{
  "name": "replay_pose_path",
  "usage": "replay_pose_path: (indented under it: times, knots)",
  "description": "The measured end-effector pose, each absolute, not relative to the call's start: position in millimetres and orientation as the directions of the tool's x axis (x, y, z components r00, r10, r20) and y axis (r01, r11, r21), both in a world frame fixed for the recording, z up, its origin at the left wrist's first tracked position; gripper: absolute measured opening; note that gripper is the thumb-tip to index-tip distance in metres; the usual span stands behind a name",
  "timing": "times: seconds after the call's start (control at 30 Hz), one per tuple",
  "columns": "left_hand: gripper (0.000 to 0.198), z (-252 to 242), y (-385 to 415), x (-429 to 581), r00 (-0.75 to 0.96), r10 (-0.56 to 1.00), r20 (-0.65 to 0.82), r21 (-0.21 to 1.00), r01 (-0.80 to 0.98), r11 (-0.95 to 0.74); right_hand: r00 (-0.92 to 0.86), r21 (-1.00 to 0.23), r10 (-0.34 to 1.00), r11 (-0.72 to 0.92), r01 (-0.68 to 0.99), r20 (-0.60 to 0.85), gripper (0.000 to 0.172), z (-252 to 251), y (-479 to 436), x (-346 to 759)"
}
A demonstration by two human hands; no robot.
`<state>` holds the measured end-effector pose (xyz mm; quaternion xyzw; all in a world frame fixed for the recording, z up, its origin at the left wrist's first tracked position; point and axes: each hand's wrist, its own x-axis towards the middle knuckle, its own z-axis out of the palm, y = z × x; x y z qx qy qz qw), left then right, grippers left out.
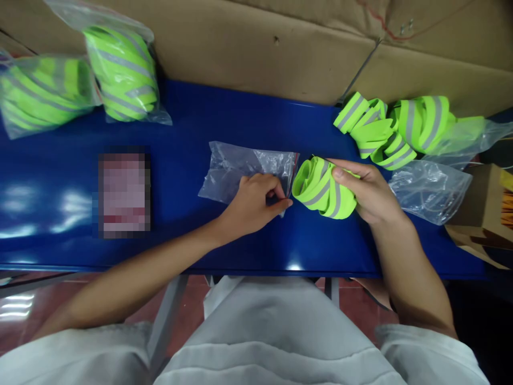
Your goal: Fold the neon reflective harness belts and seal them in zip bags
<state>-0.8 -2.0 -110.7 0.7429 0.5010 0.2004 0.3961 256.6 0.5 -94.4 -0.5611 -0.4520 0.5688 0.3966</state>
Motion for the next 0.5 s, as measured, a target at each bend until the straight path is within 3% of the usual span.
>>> replay_pose_path:
  times: [0.23, 0.5]
  knots:
    - [0.03, -105.2, -1.5, -5.5, 0.432, 0.879, -0.203, 0.966, 0.234, 0.108, -0.025, -0.966, 0.977, -0.206, 0.157, -0.212, 0.036, -98.4, 2.2, 258.5]
    - [0.029, -101.2, -4.8, -2.2, 0.396, 0.88, -0.261, 0.963, 0.176, 0.206, -0.062, -0.971, 0.978, -0.186, 0.151, -0.197, 0.038, -88.7, -4.5, 260.0]
